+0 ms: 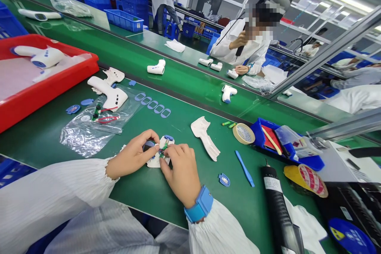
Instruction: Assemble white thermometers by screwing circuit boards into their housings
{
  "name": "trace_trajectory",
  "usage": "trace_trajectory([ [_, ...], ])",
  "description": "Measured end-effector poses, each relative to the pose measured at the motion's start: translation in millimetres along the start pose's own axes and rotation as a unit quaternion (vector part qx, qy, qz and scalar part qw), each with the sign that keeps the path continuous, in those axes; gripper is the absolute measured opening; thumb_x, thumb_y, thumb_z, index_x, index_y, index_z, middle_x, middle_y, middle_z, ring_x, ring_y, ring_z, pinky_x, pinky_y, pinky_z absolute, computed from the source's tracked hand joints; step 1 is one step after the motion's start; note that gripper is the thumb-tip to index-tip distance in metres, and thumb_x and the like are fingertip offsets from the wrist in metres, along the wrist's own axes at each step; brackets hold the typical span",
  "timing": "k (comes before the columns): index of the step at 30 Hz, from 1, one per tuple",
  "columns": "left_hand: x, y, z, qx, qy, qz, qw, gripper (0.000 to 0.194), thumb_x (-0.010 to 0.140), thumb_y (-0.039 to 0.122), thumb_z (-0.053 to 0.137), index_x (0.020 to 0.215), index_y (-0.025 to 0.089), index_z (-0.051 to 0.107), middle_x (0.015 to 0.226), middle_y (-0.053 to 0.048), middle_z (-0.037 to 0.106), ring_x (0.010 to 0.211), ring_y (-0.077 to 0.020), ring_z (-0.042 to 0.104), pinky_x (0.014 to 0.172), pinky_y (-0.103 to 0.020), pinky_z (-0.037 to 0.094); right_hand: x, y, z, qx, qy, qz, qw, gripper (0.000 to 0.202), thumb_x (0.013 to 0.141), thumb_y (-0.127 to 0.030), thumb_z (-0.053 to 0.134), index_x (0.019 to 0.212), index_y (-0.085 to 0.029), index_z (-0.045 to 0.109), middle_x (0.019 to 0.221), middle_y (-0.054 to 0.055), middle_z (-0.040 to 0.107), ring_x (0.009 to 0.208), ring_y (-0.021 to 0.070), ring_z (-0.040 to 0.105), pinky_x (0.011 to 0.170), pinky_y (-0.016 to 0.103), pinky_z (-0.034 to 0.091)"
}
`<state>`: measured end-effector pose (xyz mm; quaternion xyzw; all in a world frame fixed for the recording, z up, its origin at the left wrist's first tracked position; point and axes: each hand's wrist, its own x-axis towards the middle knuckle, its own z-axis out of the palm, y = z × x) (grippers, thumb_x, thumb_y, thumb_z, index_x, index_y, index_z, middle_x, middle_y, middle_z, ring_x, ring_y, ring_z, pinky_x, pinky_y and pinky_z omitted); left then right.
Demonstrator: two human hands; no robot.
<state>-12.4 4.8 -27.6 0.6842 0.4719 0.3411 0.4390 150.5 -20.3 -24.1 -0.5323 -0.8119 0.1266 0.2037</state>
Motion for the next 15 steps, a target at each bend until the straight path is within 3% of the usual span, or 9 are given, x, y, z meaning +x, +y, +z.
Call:
trace_trajectory([
  [8,1.0,-0.6,0.9,-0.033,0.000,-0.008,0.999,0.003,0.079,0.021,0.049,0.079,0.020,0.046,0.077,0.003,0.046,0.056,-0.0078,0.040,0.049,-0.020,0.033,-1.8,3.7,-2.5,0.042,0.001,-0.019,0.999,0.008,0.076,-0.020,0.060,0.076,-0.021,0.052,0.086,0.002,0.061,0.087,0.0195,0.050,0.076,0.034,0.038],
  [15,1.6,0.9,2.0,-0.040,0.007,-0.006,0.999,0.005,0.078,0.015,0.047,0.078,0.019,0.045,0.075,0.004,0.045,0.057,-0.0077,0.038,0.047,-0.019,0.032,-5.4,-6.0,4.1,-0.035,0.042,-0.007,0.998,0.007,0.082,-0.026,0.054,0.083,-0.019,0.056,0.086,0.005,0.062,0.083,0.0211,0.049,0.071,0.035,0.035],
])
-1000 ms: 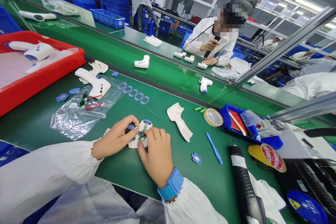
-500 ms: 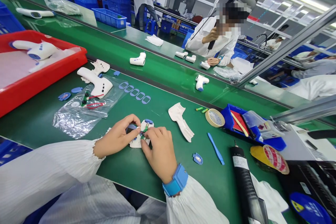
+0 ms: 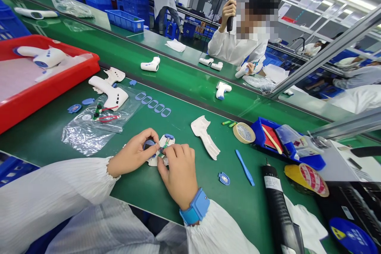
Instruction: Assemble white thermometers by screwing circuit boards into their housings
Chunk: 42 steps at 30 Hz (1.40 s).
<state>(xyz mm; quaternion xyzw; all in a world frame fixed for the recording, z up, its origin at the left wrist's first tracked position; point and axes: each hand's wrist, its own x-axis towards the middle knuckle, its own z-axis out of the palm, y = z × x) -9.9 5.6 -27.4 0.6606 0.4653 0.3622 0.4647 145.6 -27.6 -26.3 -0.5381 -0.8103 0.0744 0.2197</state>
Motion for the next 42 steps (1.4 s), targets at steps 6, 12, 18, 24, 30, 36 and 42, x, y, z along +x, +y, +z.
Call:
trace_trajectory([
  [6,0.4,0.8,-0.9,-0.002,0.000,-0.005,1.000,0.003,0.079,0.017,0.047,0.078,0.019,0.046,0.075,0.003,0.045,0.057,-0.0078,0.037,0.048,-0.020,0.032,1.1,-1.2,-1.0,0.013,-0.017,0.034,0.999,0.013,0.083,-0.028,0.054,0.093,-0.020,0.057,0.091,0.006,0.061,0.085,0.0215,0.049,0.072,0.035,0.034],
  [12,0.6,-1.2,-0.3,-0.032,-0.006,-0.028,0.999,0.004,0.078,0.017,0.049,0.077,0.019,0.045,0.073,0.004,0.044,0.056,-0.0074,0.037,0.050,-0.020,0.031,-0.6,-0.1,-0.8,0.004,-0.007,0.036,0.999,0.012,0.081,-0.028,0.057,0.091,-0.020,0.059,0.089,0.004,0.061,0.084,0.0210,0.049,0.071,0.034,0.034],
  [18,2.9,-2.8,-1.1,-0.076,0.001,-0.022,0.997,0.007,0.075,0.013,0.052,0.075,0.018,0.046,0.070,0.004,0.042,0.060,-0.0081,0.037,0.055,-0.021,0.032,-1.3,2.1,5.1,-0.008,0.022,0.027,0.999,0.015,0.083,-0.029,0.056,0.094,-0.020,0.059,0.089,0.004,0.062,0.084,0.0203,0.049,0.071,0.034,0.034],
  [24,5.1,-5.2,-3.0,-0.134,-0.027,-0.050,0.989,0.012,0.072,0.015,0.055,0.076,0.018,0.045,0.067,0.005,0.042,0.059,-0.0085,0.038,0.054,-0.021,0.032,-0.3,1.8,8.8,-0.009,0.040,0.033,0.999,0.015,0.083,-0.028,0.056,0.094,-0.018,0.058,0.089,0.005,0.062,0.085,0.0213,0.049,0.071,0.034,0.034],
  [30,5.5,-4.4,-2.5,-0.115,-0.022,-0.045,0.992,0.011,0.071,0.014,0.055,0.075,0.018,0.046,0.067,0.006,0.042,0.060,-0.0081,0.038,0.055,-0.021,0.032,0.3,0.0,8.9,-0.010,0.041,0.029,0.999,0.014,0.082,-0.027,0.056,0.093,-0.019,0.059,0.087,0.005,0.061,0.084,0.0214,0.049,0.070,0.034,0.034],
  [36,4.9,-4.6,-2.3,-0.111,-0.022,-0.051,0.992,0.010,0.072,0.014,0.055,0.076,0.018,0.046,0.066,0.006,0.041,0.057,-0.0073,0.037,0.052,-0.020,0.030,-0.5,3.3,7.5,0.002,0.050,0.049,0.998,0.016,0.079,-0.027,0.059,0.092,-0.018,0.061,0.089,0.006,0.059,0.085,0.0217,0.048,0.070,0.035,0.037],
  [42,4.2,-3.1,-2.4,-0.108,-0.020,-0.049,0.993,0.010,0.072,0.012,0.054,0.075,0.018,0.046,0.066,0.007,0.040,0.056,-0.0068,0.036,0.052,-0.020,0.030,1.7,6.9,6.7,0.006,0.041,0.043,0.998,0.015,0.078,-0.029,0.059,0.088,-0.018,0.063,0.088,0.007,0.058,0.084,0.0221,0.049,0.070,0.036,0.039],
])
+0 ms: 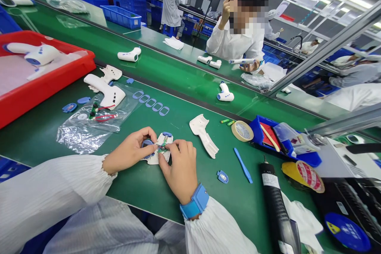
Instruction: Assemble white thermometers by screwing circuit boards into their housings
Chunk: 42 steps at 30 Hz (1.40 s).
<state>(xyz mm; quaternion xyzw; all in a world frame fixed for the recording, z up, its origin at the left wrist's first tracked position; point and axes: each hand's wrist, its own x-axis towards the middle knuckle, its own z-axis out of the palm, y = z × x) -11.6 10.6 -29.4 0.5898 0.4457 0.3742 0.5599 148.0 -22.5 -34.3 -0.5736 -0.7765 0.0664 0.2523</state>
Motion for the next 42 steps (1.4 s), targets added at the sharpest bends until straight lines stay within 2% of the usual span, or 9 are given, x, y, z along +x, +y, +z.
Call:
trace_trajectory([
  [7,0.2,-0.6,0.3,0.007,0.001,0.001,1.000,0.009,0.072,0.013,0.054,0.075,0.018,0.047,0.065,0.006,0.041,0.056,-0.0069,0.037,0.051,-0.020,0.031,4.1,2.0,-2.0,-0.006,-0.026,-0.029,0.999,0.015,0.077,-0.026,0.061,0.089,-0.018,0.062,0.101,0.007,0.063,0.092,0.0234,0.048,0.076,0.038,0.038],
  [12,0.4,0.7,0.0,0.014,0.003,0.001,1.000,0.010,0.070,0.012,0.054,0.074,0.018,0.047,0.064,0.006,0.042,0.055,-0.0070,0.037,0.051,-0.020,0.031,4.0,4.0,-2.9,0.011,-0.034,-0.034,0.999,0.012,0.076,-0.025,0.062,0.086,-0.018,0.060,0.092,0.002,0.067,0.087,0.0212,0.049,0.072,0.035,0.035],
  [19,0.2,0.9,0.1,0.018,0.003,0.002,1.000,0.009,0.071,0.012,0.053,0.074,0.018,0.047,0.064,0.006,0.042,0.056,-0.0074,0.037,0.051,-0.020,0.031,1.2,1.7,-3.5,-0.032,-0.002,-0.064,0.997,0.016,0.079,-0.025,0.059,0.092,-0.017,0.059,0.087,0.004,0.067,0.086,0.0207,0.048,0.072,0.035,0.033],
  [25,0.1,0.5,0.5,0.020,0.006,0.001,1.000,0.009,0.071,0.014,0.054,0.074,0.018,0.047,0.063,0.006,0.040,0.055,-0.0075,0.037,0.051,-0.020,0.031,3.4,1.1,-4.2,-0.061,-0.008,-0.077,0.995,0.009,0.079,-0.026,0.057,0.084,-0.019,0.059,0.083,0.003,0.066,0.085,0.0212,0.047,0.071,0.036,0.031],
  [35,0.2,0.3,0.4,0.020,0.003,-0.002,1.000,0.009,0.072,0.014,0.054,0.074,0.018,0.046,0.065,0.006,0.040,0.056,-0.0075,0.036,0.052,-0.020,0.030,5.1,3.8,-4.5,-0.002,-0.029,-0.054,0.998,0.008,0.078,-0.023,0.060,0.084,-0.019,0.058,0.091,0.003,0.067,0.088,0.0209,0.048,0.073,0.035,0.032],
  [42,0.1,1.9,0.6,0.015,0.000,-0.016,1.000,0.010,0.071,0.015,0.054,0.075,0.019,0.046,0.066,0.006,0.042,0.057,-0.0079,0.038,0.052,-0.020,0.031,5.6,7.8,-4.2,0.034,-0.028,-0.031,0.999,0.011,0.075,-0.024,0.062,0.084,-0.021,0.058,0.087,0.001,0.067,0.085,0.0186,0.051,0.074,0.034,0.034],
])
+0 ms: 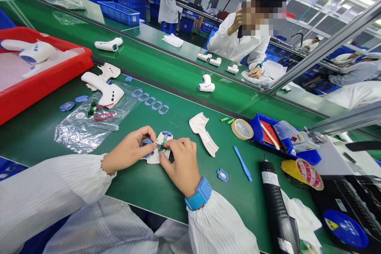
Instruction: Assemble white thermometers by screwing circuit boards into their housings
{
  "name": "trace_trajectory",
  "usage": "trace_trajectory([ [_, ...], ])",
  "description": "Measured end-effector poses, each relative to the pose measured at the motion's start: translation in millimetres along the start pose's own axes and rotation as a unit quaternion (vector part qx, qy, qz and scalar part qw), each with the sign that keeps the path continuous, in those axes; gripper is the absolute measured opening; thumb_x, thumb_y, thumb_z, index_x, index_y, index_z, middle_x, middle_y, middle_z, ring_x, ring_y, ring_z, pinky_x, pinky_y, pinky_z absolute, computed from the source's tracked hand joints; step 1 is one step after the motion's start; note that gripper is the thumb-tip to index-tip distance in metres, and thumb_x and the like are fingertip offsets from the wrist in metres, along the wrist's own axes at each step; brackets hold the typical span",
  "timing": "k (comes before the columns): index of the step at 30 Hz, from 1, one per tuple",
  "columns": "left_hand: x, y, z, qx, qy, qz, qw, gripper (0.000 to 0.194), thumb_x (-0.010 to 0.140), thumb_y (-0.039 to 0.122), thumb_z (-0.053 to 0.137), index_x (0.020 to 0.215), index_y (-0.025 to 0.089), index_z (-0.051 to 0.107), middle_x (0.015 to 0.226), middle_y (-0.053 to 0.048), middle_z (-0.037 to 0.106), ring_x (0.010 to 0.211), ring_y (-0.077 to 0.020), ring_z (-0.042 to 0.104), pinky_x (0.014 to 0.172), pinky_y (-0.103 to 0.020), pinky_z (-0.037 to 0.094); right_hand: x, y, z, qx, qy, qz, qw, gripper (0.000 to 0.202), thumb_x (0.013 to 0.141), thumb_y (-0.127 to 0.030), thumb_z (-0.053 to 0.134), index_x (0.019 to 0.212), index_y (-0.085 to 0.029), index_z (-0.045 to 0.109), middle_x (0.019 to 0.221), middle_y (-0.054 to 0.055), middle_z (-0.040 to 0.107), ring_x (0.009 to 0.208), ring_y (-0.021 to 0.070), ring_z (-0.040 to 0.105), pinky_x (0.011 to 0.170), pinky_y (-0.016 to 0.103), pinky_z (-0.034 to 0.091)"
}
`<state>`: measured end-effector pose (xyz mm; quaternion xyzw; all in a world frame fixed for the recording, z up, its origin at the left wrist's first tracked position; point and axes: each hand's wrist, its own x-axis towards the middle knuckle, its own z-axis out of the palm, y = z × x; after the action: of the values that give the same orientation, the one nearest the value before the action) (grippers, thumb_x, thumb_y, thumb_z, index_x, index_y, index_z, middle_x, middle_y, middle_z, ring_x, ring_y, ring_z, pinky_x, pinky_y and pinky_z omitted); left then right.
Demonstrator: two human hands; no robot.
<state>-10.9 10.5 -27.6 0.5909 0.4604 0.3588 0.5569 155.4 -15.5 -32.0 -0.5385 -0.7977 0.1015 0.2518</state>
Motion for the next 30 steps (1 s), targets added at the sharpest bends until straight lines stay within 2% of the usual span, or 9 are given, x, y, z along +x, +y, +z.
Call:
trace_trajectory([
  [23,0.3,-3.2,-1.0,0.007,-0.002,0.012,1.000,0.008,0.072,0.015,0.054,0.076,0.018,0.047,0.067,0.005,0.043,0.056,-0.0076,0.038,0.050,-0.019,0.032,-1.4,-4.6,1.4,-0.005,0.020,0.006,1.000,0.010,0.075,-0.025,0.061,0.085,-0.021,0.059,0.087,0.001,0.067,0.085,0.0187,0.052,0.074,0.034,0.035],
  [30,0.3,-2.5,-0.8,0.007,-0.004,0.007,1.000,0.009,0.071,0.014,0.054,0.075,0.018,0.047,0.067,0.005,0.043,0.056,-0.0079,0.038,0.052,-0.020,0.032,2.1,-7.9,-1.2,-0.010,0.002,0.020,1.000,0.010,0.073,-0.023,0.063,0.082,-0.021,0.059,0.085,0.001,0.067,0.084,0.0200,0.050,0.073,0.035,0.033],
])
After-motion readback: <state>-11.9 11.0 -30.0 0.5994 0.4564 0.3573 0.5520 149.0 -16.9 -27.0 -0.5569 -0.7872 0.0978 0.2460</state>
